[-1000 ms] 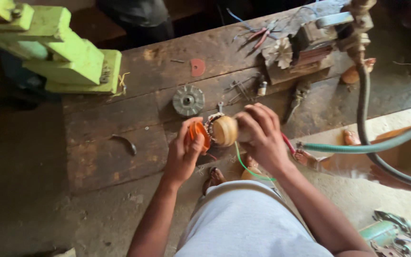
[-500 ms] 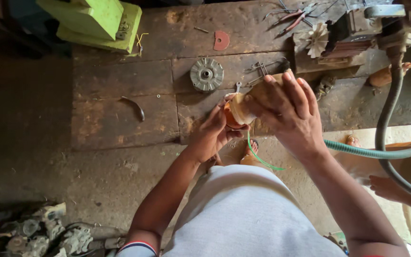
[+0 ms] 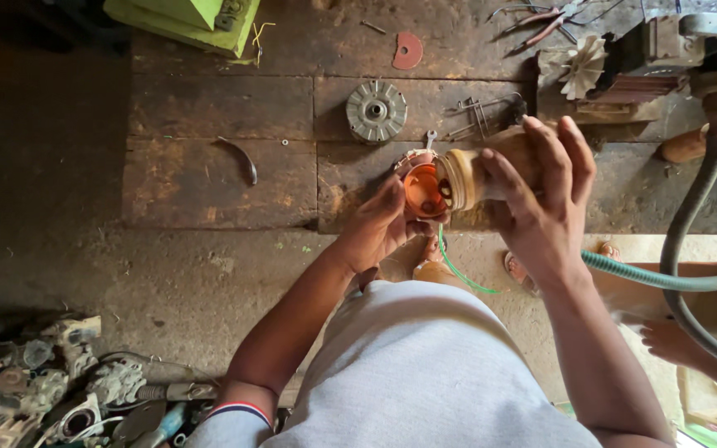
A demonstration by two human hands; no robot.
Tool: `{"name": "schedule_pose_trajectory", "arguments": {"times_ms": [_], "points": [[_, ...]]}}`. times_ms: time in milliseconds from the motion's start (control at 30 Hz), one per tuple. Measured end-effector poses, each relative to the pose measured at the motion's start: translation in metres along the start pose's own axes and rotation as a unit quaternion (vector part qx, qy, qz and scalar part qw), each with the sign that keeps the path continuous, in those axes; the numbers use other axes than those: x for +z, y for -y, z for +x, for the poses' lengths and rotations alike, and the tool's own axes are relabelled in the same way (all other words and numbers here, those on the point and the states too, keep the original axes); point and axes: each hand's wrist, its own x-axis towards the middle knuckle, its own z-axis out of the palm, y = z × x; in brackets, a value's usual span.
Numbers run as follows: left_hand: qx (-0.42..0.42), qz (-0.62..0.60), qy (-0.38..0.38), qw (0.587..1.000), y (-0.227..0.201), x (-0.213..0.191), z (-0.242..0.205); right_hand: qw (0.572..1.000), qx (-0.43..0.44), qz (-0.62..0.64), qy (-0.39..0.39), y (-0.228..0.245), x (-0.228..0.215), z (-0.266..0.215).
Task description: The person assembles a motor component by hand, inserting a rotor into a stator, applying adhesive from a small container, and fitting a metal cover. They use pliers to adjust wires and repeatedly check the fit of the parts on a cluttered wooden workbench.
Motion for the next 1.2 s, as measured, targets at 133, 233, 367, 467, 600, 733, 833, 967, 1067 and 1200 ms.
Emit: {"name": "schedule_pose_trajectory", "arguments": {"times_ms": [133, 233, 367, 467, 600, 733, 833, 967, 1067, 1200], "points": [[-0.001, -0.007, 0.022, 1.000, -0.002, 0.002, 0.003, 0.984, -0.125, -0.128, -0.014, -0.005, 0.007, -0.001], [-0.007, -0.012, 0.020, 1.000, -0.003, 0.006, 0.004, 0.988, -0.099, -0.115, -0.026, -0.008, 0.010, 0.000], [-0.003, -0.022, 0.028, 0.999, -0.003, 0.005, 0.003, 1.000, 0.002, 0.004, 0.007, -0.006, 0.006, -0.005], [-0.002, -0.029, 0.019, 0.999, 0.000, 0.002, 0.002, 0.998, 0.041, 0.037, 0.021, -0.004, 0.005, -0.011], [-0.018, -0.025, 0.000, 1.000, 0.004, -0.003, 0.002, 0.998, 0.043, 0.036, -0.010, -0.008, 0.011, -0.014], [-0.017, -0.014, 0.015, 1.000, 0.007, -0.009, 0.003, 0.989, -0.084, -0.104, -0.067, -0.014, 0.018, -0.015], [-0.019, -0.033, 0.025, 0.999, 0.009, -0.012, 0.005, 0.989, -0.079, -0.127, 0.000, -0.013, 0.020, -0.016], [-0.017, -0.042, 0.018, 0.999, 0.012, -0.014, 0.002, 0.996, -0.023, -0.084, -0.008, -0.008, 0.018, -0.016], [-0.014, -0.040, 0.014, 0.999, 0.011, -0.014, 0.004, 0.999, 0.030, 0.011, -0.015, -0.006, 0.019, -0.011], [-0.001, -0.013, -0.013, 1.000, 0.008, -0.014, -0.001, 0.992, 0.088, 0.095, -0.001, -0.005, 0.020, -0.009]]}}
